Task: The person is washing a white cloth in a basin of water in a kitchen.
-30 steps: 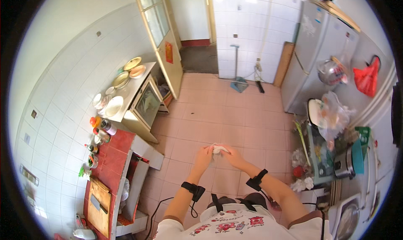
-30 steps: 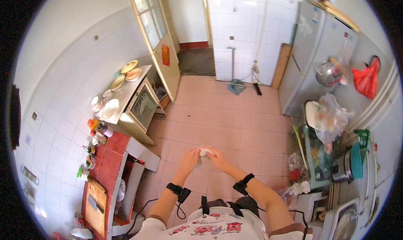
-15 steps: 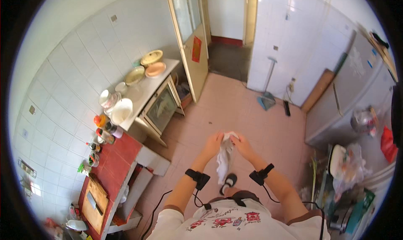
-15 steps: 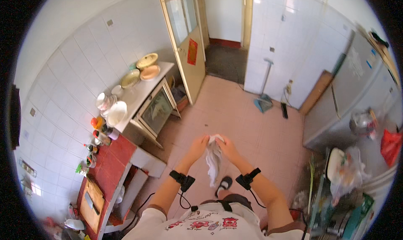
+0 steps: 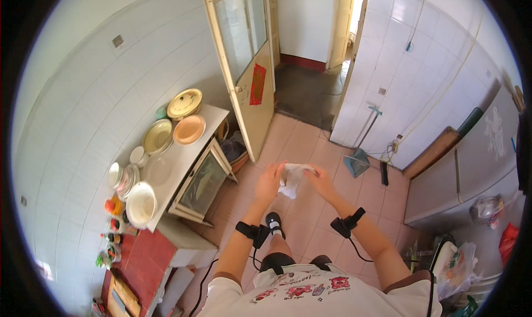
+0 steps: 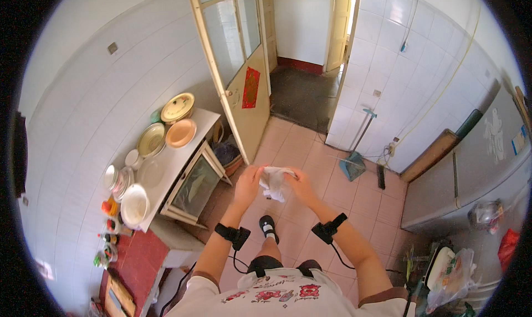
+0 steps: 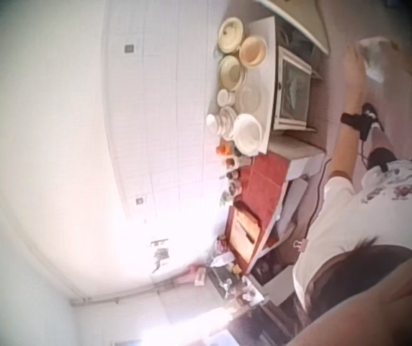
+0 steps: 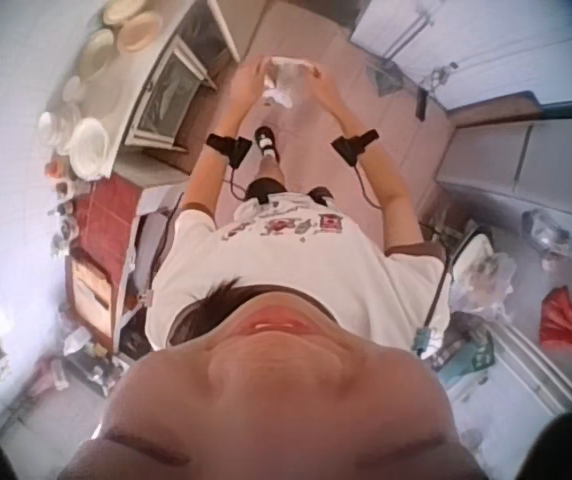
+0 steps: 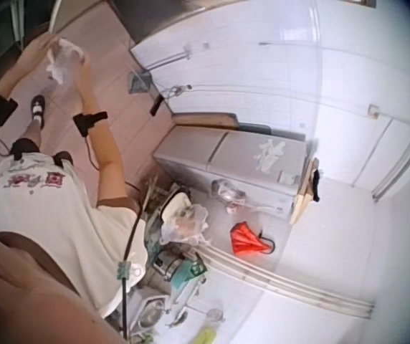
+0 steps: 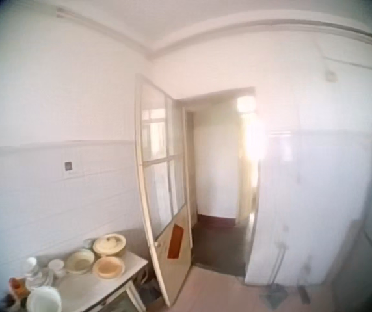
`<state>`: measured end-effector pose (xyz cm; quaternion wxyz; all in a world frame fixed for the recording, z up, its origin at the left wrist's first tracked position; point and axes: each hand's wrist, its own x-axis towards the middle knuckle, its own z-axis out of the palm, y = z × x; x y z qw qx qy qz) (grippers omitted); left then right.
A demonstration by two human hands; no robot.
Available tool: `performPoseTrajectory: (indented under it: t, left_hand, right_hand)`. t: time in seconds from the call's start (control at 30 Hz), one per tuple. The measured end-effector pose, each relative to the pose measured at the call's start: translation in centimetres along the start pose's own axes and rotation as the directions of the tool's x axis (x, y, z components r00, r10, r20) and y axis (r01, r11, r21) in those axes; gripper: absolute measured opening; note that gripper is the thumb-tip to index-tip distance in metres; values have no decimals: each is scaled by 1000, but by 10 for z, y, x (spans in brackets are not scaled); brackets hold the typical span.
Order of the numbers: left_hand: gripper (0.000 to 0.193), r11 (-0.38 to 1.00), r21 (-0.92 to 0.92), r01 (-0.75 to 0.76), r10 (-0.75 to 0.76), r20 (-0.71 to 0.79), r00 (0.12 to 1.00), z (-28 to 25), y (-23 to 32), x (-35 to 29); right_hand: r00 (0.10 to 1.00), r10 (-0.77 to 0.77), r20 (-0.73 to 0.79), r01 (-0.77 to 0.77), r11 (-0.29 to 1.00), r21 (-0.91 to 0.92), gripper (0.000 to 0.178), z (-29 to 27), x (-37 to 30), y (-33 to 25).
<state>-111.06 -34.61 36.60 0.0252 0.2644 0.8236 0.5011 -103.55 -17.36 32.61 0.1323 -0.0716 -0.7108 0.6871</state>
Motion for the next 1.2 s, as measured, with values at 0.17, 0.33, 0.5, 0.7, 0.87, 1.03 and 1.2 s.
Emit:
performPoseTrajectory:
  t: [0.17,0.33,0.5,0.7,0.87,1.03,1.2]
  left_hand:
    - [29,981,-17,-191,192,18,981,7,-42,133]
    - [32,986,43,-158,151,148,978,22,-52,267]
    - [30,986,-73,-150,155,63,986,54,-50,393]
    - [27,967,-189,-170,193,111,975,101,-44,545]
    - [27,984,-84,-157,166,110,980,131,-54,682]
    - [27,971,-84,-222,225,28,974,154,-82,799]
    - [31,994,-84,71,-46,277,960,217,-95,930]
  right_hand:
    - [995,20,-103,-36,987,-156,22,-45,116,2]
    - [978,95,-184,-169,878,-447,20,-86,213,-13]
    - [922,-163,-351,91,973,-214,17,-116,318,-11]
    - [935,-7,-356,16,1000,23,13,-176,456,-12]
    - [938,-54,-343,58,998,0,13,-256,594,29]
    - [952,-113,-286,108,994,-33,15,-294,717,8]
    - [934,-123,-335,117,992,-39,14,-367,839,20]
